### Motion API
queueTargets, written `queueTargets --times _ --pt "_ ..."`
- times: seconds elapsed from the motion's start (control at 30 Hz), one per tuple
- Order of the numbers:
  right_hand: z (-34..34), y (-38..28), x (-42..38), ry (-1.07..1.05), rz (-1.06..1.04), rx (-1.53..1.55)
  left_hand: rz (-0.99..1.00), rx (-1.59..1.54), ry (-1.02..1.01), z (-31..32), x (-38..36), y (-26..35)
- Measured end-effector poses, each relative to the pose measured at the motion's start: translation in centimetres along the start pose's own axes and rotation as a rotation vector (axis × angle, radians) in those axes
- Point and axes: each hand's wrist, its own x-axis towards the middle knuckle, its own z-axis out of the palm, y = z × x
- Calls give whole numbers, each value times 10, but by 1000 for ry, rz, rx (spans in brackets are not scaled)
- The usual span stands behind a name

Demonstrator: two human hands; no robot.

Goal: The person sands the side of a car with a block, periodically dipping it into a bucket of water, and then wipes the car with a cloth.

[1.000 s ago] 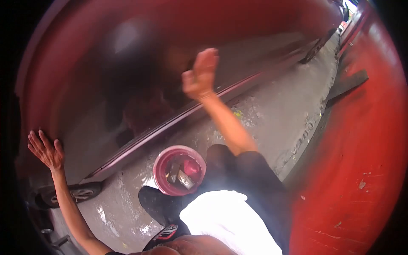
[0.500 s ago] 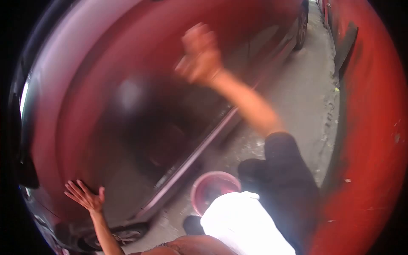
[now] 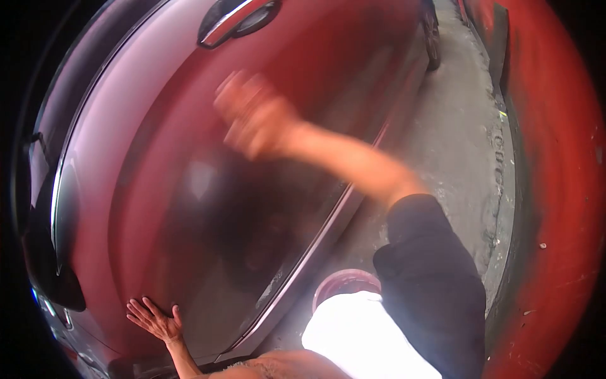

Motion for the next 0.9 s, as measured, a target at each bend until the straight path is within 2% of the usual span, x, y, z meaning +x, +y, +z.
queueTargets --times 0.07,0.1,0.13,0.2,0.23,0.27,0.3,0.33,0.37,0.47,0.5,0.53,0.57,0.63,0.67,0.7,0.73,0.77,0.8,0.83,0.9 --pt "61 115 -9 389 393 -275 -33 8 10 2 5 7" --pt "69 172 -7 309 738 25 -29 7 -4 -3 3 5" --pt "51 191 -4 181 1086 265 -23 8 -21 -6 1 2" --pt "93 191 -5 225 1012 -43 -33 10 27 1 1 5" --pt "42 119 8 203 860 137 -44 5 20 2 -1 5" --pt "56 66 -3 335 602 -41 -44 -5 28 1 -3 7" --pt "38 9 -11 318 408 274 -42 -5 11 1 -3 5" --pt "12 -42 -9 -339 288 -178 -43 2 -5 1 -2 4" --pt "14 -29 -14 -335 293 -182 -36 5 9 1 -1 4" --pt "42 67 -59 269 286 141 -38 2 14 2 -1 5" --pt "85 128 -75 363 551 38 -40 -6 14 1 0 6" --pt "108 207 -93 285 1083 727 -45 -7 3 3 1 8" --pt "85 172 -76 334 1275 294 -31 -10 13 1 2 5" --pt "105 142 -76 348 1115 410 -38 -11 19 1 0 5" --pt "52 50 -53 253 898 259 -34 -18 9 0 -1 5" --pt "50 -23 -57 303 674 159 -36 -22 14 -1 -1 5" --pt "38 -89 -58 269 634 311 -43 -21 28 1 2 6" --pt "4 -136 -56 -263 447 153 -37 -23 26 1 3 4" --pt "23 -169 -92 -96 234 365 -32 -11 22 0 2 2" --pt "30 -154 -108 -105 229 354 -37 -3 23 1 1 5" --pt "32 -98 -138 -311 84 375 -56 -8 30 0 1 10"
